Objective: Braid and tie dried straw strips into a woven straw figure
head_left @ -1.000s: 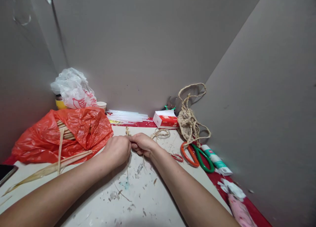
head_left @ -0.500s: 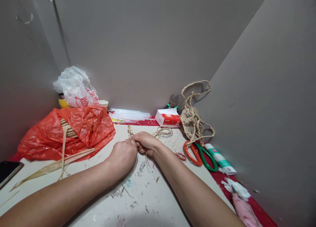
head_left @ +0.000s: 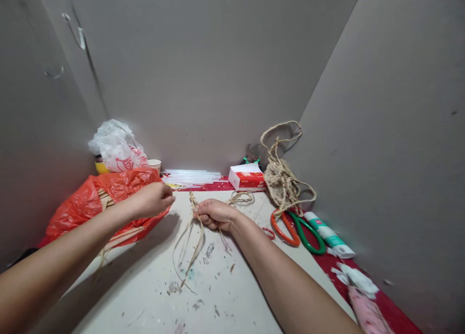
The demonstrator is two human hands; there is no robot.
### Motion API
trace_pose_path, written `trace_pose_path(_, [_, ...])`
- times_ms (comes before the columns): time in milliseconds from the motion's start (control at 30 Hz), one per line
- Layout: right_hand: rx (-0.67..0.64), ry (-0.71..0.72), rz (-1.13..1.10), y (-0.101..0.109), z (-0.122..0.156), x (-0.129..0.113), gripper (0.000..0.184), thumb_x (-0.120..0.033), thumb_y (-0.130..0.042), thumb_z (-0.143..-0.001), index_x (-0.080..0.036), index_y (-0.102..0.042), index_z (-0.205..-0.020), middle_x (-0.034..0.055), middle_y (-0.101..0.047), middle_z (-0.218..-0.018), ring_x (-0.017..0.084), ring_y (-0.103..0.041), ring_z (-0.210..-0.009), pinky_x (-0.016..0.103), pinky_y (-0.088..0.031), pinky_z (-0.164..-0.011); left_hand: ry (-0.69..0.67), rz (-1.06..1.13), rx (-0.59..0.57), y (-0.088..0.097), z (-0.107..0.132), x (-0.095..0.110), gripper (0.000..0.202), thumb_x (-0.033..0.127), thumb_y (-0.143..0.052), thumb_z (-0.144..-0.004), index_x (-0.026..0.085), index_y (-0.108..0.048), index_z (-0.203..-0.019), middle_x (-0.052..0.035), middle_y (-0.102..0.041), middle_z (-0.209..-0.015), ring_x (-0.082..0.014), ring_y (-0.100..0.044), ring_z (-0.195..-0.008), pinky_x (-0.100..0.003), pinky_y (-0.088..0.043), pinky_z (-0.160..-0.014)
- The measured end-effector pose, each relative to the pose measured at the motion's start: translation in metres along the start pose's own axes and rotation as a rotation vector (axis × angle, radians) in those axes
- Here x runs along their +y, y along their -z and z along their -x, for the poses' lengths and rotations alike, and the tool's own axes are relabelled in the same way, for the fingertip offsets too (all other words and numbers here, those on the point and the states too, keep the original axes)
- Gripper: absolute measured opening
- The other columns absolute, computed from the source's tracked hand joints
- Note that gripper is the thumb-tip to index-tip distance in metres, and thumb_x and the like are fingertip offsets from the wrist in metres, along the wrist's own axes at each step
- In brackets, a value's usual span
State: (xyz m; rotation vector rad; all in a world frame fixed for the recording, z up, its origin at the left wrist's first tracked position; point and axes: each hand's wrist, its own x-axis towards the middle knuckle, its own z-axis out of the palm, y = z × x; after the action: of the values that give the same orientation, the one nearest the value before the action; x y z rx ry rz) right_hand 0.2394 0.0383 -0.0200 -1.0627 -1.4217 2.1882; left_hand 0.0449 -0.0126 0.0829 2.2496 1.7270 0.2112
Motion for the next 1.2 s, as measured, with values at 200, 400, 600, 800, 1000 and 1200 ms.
trace_pose_path(200, [-0.006,-0.018,0.016,0.0,-0.002,-0.001,0.011,-0.019,-0.052,-0.077,-0.014,-0.05,-0.068,-0.0094,-0.032,-0.041,0.002,-0.016,-0.032,0.013,-0.01,-0.03,0.138,-0.261,-0.096,-0.01,0.043,-0.055,0.018,0.034,-0.051,-0.068,0.019,-0.057,-0.061,-0.0023,-0.057,-0.061,-0.014,-0.047,-0.053,-0.024,-0.03,-0.054])
trace_pose_path(400, [0.027,-0.015,0.028,-0.001,-0.001,-0.001,0.011,-0.019,-0.052,-0.076,-0.014,-0.05,-0.067,-0.0087,-0.033,-0.041,0.002,-0.017,-0.032,0.013,-0.01,-0.03,0.21,-0.286,-0.08,-0.024,0.069,-0.075,0.017,0.03,-0.05,-0.071,0.02,-0.061,-0.062,-0.0037,-0.061,-0.066,-0.0155,-0.052,-0.06,-0.024,-0.032,-0.056])
trace_pose_path(600, [0.028,-0.023,0.022,-0.002,-0.002,0.0,0.012,-0.018,-0.052,-0.076,-0.014,-0.049,-0.065,-0.0087,-0.032,-0.042,0.002,-0.017,-0.032,0.014,-0.008,-0.03,0.243,0.234,-0.055,0.015,0.071,-0.076,0.023,0.038,-0.054,-0.069,0.017,-0.061,-0.075,0.0014,-0.059,-0.065,-0.0124,-0.05,-0.058,-0.02,-0.035,-0.052])
trace_pose_path(800, [0.013,-0.018,0.053,-0.001,-0.005,0.002,0.014,-0.022,-0.054,-0.076,-0.014,-0.051,-0.066,-0.0085,-0.033,-0.042,0.002,-0.017,-0.033,0.014,-0.007,-0.031,0.5,-0.183,0.196,0.031,0.076,-0.099,0.04,0.054,-0.05,-0.072,0.017,-0.055,-0.055,-0.0006,-0.049,-0.048,-0.0122,-0.043,-0.047,-0.023,-0.025,-0.047])
trace_pose_path(1000, [0.026,-0.019,0.052,-0.002,-0.005,0.001,0.013,-0.021,-0.053,-0.075,-0.014,-0.051,-0.065,-0.0083,-0.034,-0.042,0.002,-0.018,-0.032,0.015,-0.008,-0.031,0.553,-0.132,0.216,-0.003,0.077,-0.126,0.024,0.04,-0.053,-0.07,0.018,-0.058,-0.062,-0.0007,-0.057,-0.056,-0.0126,-0.048,-0.052,-0.022,-0.026,-0.047])
trace_pose_path(1200, [0.006,-0.013,0.034,-0.002,-0.002,-0.001,0.013,-0.022,-0.053,-0.076,-0.014,-0.051,-0.066,-0.0086,-0.035,-0.041,0.002,-0.02,-0.031,0.014,-0.01,-0.03,0.416,0.547,0.306,-0.002,0.073,-0.084,0.03,0.047,-0.055,-0.07,0.017,-0.052,-0.069,0.0031,-0.053,-0.054,-0.0085,-0.044,-0.044,-0.021,-0.033,-0.045])
